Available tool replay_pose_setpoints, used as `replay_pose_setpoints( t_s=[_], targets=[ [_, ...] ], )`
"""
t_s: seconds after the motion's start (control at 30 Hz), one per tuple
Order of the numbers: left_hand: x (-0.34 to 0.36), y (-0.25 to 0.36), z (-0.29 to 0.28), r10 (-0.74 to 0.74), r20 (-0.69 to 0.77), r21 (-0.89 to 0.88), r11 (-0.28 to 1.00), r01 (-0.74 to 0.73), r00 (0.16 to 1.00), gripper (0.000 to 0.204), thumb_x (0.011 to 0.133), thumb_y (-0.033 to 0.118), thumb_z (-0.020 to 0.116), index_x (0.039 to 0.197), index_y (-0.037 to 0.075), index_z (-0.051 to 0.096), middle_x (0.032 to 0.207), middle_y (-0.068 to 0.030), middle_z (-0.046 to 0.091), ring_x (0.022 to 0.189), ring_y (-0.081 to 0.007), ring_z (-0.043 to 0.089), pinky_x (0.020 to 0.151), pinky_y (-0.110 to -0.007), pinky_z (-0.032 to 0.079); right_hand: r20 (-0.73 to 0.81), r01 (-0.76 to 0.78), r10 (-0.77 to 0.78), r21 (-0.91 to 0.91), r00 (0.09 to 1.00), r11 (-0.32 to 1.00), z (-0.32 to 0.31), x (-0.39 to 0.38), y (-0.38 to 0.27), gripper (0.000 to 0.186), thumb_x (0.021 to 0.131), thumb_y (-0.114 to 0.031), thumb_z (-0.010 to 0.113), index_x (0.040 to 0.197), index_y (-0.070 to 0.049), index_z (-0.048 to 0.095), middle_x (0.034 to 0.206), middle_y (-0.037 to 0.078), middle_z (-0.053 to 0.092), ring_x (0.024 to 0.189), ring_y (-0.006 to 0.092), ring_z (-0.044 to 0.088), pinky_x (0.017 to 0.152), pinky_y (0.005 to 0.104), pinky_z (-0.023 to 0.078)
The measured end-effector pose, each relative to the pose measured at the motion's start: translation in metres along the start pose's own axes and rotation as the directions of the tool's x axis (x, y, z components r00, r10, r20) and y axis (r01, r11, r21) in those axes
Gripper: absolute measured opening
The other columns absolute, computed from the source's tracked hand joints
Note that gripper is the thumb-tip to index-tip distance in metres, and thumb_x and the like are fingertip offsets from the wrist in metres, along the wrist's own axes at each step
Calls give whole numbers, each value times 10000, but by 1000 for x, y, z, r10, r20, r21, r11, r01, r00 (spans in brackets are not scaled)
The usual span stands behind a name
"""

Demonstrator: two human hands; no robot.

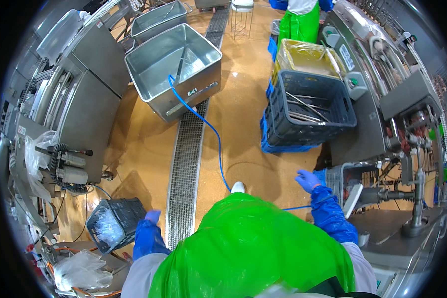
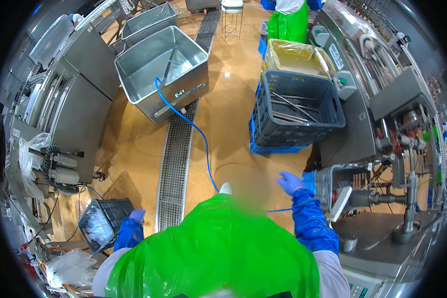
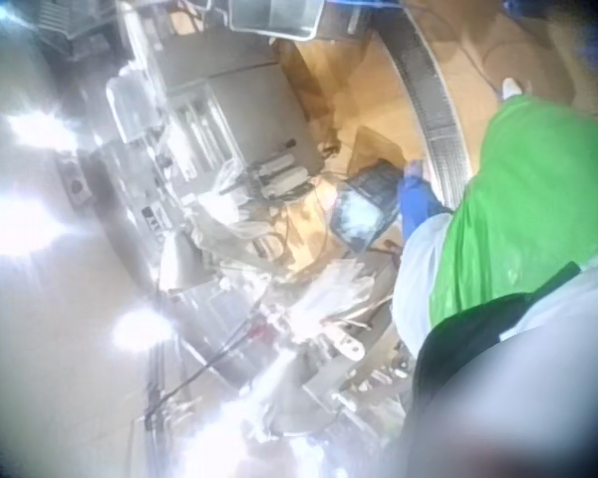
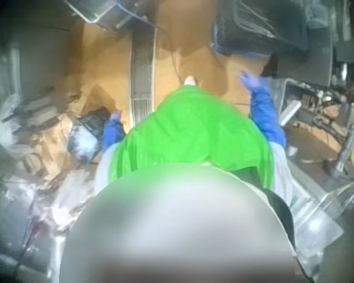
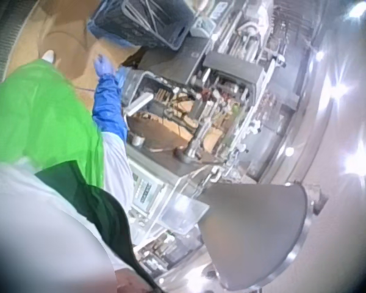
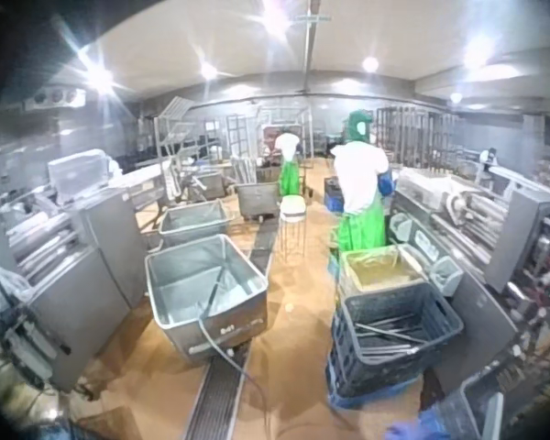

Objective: The person operates a meat processing machine and then manually links and separates sausages on a conveyor line. They handle the meat mixture and the formed sausages with gloved hands, placing finished units into a collection bin.

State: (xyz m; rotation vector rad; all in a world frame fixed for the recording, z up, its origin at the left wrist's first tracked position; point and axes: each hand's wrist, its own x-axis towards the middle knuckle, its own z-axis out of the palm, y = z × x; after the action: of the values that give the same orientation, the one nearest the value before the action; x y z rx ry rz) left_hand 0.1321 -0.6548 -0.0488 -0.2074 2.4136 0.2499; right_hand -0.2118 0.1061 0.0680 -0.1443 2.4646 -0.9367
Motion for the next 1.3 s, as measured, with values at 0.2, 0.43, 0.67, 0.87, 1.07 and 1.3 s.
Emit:
replay_pose_setpoints(
  t_s=[0.2,0.43,0.67,0.87,1.07,1.3],
  targets=[
    [182,115,-284,-212,-484,-659,727,-194,849,433,944,307,539,1238,-6,590,1231,-188,625,1193,-289,567,1028,-359,413,-327,-99,169,222,930,970,-93,46,22,343,900,-193,620,1187,-5,609,1062,137,682,962,198,645,866,319,503],
    [347,245,-474,-106,-390,-894,281,-349,915,398,983,287,536,1332,95,537,1254,-45,607,1086,-178,578,842,-316,466,-613,-22,195,278,765,960,-188,169,22,232,930,-144,575,1076,19,653,999,120,684,939,210,640,861,337,501],
    [475,254,-550,-325,-179,-965,-126,-230,929,471,989,368,492,1371,92,481,1382,-103,522,1245,-275,514,972,-395,436,-560,229,-230,-73,796,971,-276,405,-156,173,929,-102,589,1045,-1,668,1011,106,684,939,196,637,855,320,494],
    [624,188,-578,-509,-132,-947,-188,-260,850,453,946,354,567,1262,28,555,1230,-118,626,1101,-258,604,839,-357,487,-327,505,-474,11,818,863,-286,607,-324,215,885,-134,663,1070,-27,673,985,148,681,902,247,666,810,314,521],
    [779,93,-508,-710,-148,-989,97,-112,689,375,927,305,539,1143,19,645,1163,-143,665,1020,-309,643,895,-415,479,68,557,-553,-121,830,822,-266,733,-396,267,908,-192,637,1129,-44,651,1043,123,677,956,229,659,848,346,521],
    [833,141,-518,-114,-146,-490,871,28,983,509,973,423,386,1290,73,578,1338,-184,551,1216,-370,534,1036,-448,405,233,444,-399,-190,887,876,-266,836,-418,323,919,-263,603,1144,-34,639,1049,143,670,978,257,654,864,367,520]
  ],
)
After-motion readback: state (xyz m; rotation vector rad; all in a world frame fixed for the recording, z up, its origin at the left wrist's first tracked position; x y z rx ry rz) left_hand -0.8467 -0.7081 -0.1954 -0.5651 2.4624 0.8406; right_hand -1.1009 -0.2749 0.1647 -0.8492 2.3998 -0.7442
